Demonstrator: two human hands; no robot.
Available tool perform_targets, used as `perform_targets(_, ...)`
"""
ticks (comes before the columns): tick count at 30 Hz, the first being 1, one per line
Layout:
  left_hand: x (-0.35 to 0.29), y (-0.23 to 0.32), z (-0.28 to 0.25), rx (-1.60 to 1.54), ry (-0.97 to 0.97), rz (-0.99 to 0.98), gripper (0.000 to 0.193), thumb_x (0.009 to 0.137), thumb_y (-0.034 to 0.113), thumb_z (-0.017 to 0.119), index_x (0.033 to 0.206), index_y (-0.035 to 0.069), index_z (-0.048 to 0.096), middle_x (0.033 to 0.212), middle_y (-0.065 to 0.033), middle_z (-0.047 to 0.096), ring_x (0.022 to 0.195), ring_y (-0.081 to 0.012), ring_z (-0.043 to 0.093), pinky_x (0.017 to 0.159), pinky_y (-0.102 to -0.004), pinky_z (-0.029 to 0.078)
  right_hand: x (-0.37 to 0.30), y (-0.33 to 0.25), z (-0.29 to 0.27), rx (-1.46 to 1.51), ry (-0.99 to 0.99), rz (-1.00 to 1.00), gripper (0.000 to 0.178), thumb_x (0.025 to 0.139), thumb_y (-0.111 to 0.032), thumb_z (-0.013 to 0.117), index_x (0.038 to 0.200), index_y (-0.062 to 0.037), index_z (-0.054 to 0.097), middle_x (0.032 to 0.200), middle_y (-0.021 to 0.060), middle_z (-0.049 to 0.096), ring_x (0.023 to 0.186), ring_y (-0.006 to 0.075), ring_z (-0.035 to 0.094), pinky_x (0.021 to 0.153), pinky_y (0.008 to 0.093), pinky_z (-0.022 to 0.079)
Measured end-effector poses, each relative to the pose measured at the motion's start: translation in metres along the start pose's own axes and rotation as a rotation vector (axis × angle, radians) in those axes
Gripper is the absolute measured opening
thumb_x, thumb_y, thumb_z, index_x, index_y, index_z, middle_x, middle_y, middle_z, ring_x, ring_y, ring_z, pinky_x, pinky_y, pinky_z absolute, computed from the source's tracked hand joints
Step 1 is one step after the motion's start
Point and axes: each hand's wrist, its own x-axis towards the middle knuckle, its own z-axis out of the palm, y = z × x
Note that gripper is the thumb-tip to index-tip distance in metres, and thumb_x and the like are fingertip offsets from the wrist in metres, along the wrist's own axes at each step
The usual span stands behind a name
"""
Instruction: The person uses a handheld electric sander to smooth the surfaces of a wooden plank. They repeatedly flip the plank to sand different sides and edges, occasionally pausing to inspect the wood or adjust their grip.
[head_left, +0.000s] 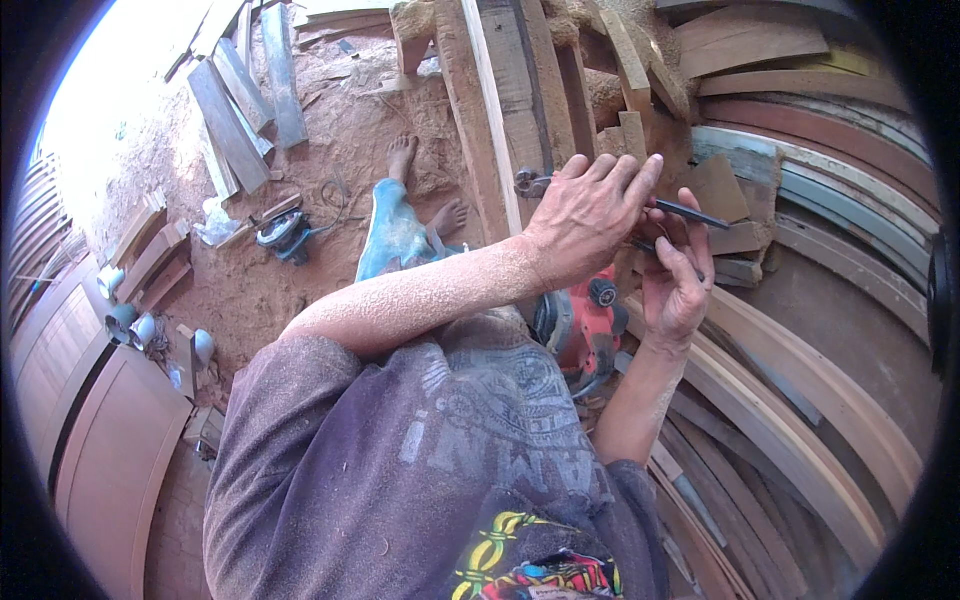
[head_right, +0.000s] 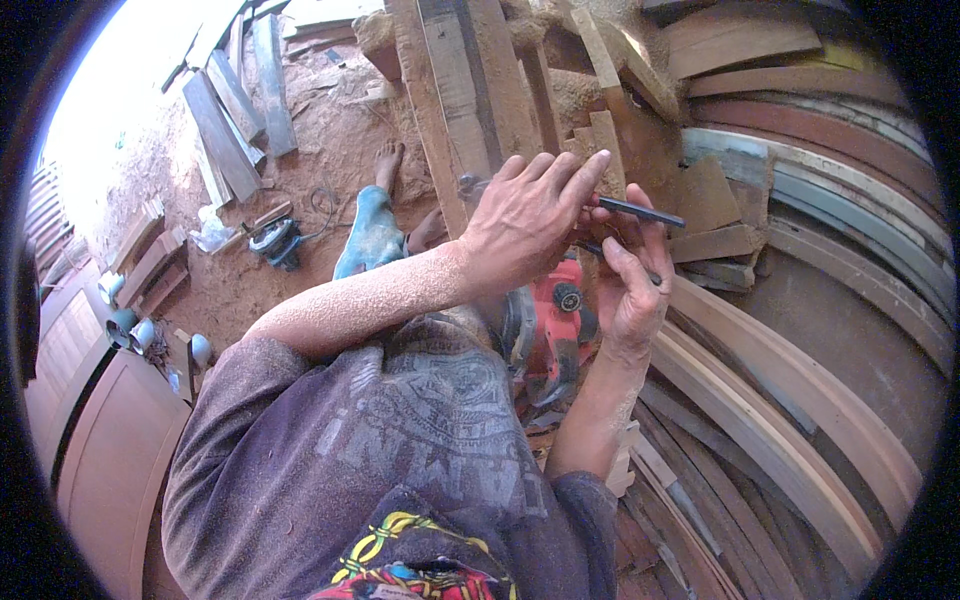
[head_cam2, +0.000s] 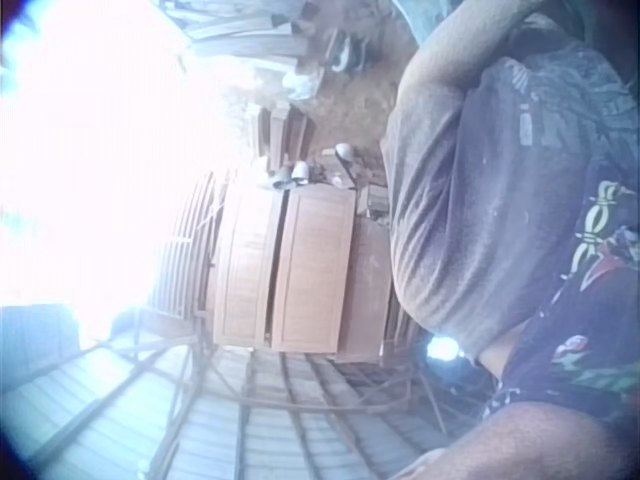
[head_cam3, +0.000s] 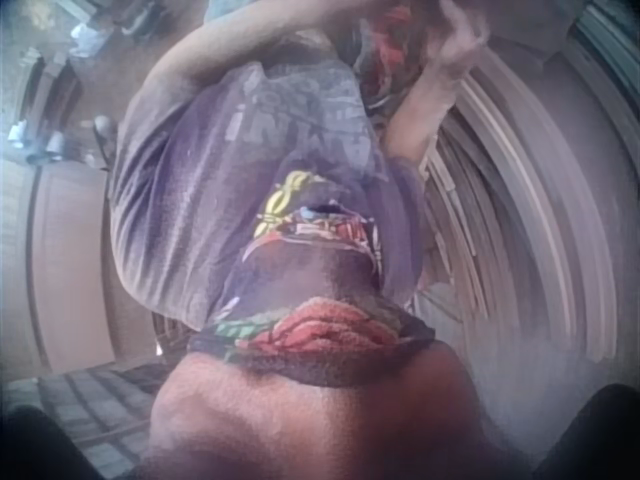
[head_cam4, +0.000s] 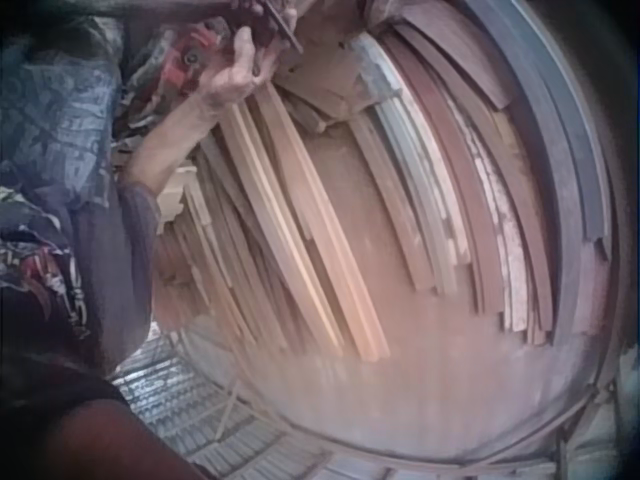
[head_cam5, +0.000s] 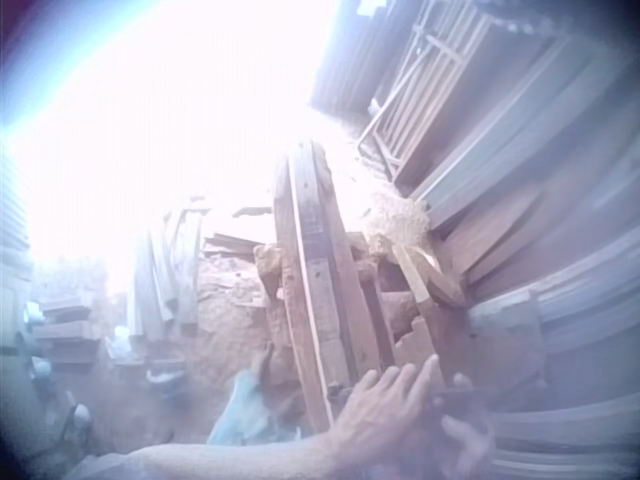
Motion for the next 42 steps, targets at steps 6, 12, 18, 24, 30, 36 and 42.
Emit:
perform_targets(6,0.002,-0.001,0.001,-0.030,0.017,-0.058,0.093,0.078,0.017,0.081,0.159,-0.005,0.041,0.126,-0.0132,0.060,0.111,-0.0279,0.061,0.090,-0.0399,0.049,0.006,-0.004,0.002,-0.031,-0.006,-0.012,0.067,0.098,0.001,0.053,0.163,0.0015,0.040,0.138,0.0222,0.069,0.133,0.0323,0.065,0.119,0.0468,0.048)
perform_targets(12,0.005,-0.001,-0.004,-0.023,0.001,-0.069,0.086,0.074,0.018,0.083,0.151,0.000,0.049,0.123,-0.0125,0.061,0.109,-0.0284,0.063,0.089,-0.0404,0.050,0.003,-0.004,0.016,0.033,0.014,-0.013,0.064,0.097,0.000,0.054,0.161,0.0018,0.043,0.143,0.0223,0.064,0.137,0.0318,0.061,0.118,0.0459,0.049)
perform_targets(18,0.003,-0.021,0.007,-0.219,0.111,0.037,0.041,0.075,0.020,0.082,0.106,0.010,0.057,0.097,-0.0087,0.065,0.090,-0.0297,0.068,0.077,-0.0420,0.053,0.015,-0.002,0.027,0.008,0.032,-0.180,0.047,0.109,-0.021,0.053,0.151,-0.0004,0.050,0.141,0.0189,0.059,0.135,0.0298,0.057,0.118,0.0448,0.046)
perform_targets(24,0.010,-0.021,0.015,-0.271,0.168,0.029,0.029,0.080,0.021,0.078,0.099,0.009,0.060,0.089,-0.0084,0.067,0.086,-0.0298,0.072,0.075,-0.0435,0.057,0.045,0.001,0.065,0.234,0.270,-0.332,0.061,0.116,-0.052,0.045,0.067,-0.0164,0.036,0.059,-0.0046,0.024,0.057,0.0129,0.022,0.074,0.0359,0.041)
perform_targets(30,0.013,-0.019,0.018,-0.278,0.151,-0.006,0.026,0.083,0.020,0.077,0.099,0.010,0.060,0.090,-0.0080,0.067,0.085,-0.0297,0.071,0.074,-0.0424,0.057,0.056,0.000,0.051,0.237,0.284,-0.275,0.060,0.116,-0.052,0.045,0.068,-0.0168,0.043,0.058,-0.0040,0.028,0.056,0.0127,0.025,0.071,0.0361,0.041)
perform_targets(36,0.007,-0.012,0.017,-0.213,0.102,0.005,0.030,0.080,0.022,0.076,0.101,0.008,0.061,0.098,-0.0088,0.066,0.097,-0.0283,0.069,0.082,-0.0408,0.055,0.042,0.007,0.032,0.162,0.183,-0.249,0.059,0.114,-0.059,0.044,0.084,-0.0097,0.060,0.075,0.0003,0.047,0.070,0.0160,0.049,0.085,0.0385,0.049)
perform_targets(42,0.001,-0.006,0.007,-0.170,0.050,0.039,0.033,0.079,0.025,0.078,0.102,0.009,0.062,0.102,-0.0088,0.060,0.101,-0.0264,0.061,0.085,-0.0407,0.047,0.002,0.004,-0.008,-0.261,0.072,-0.087,0.065,0.108,-0.059,0.059,0.123,0.0035,0.066,0.109,0.0082,0.064,0.104,0.0202,0.066,0.097,0.0395,0.053)
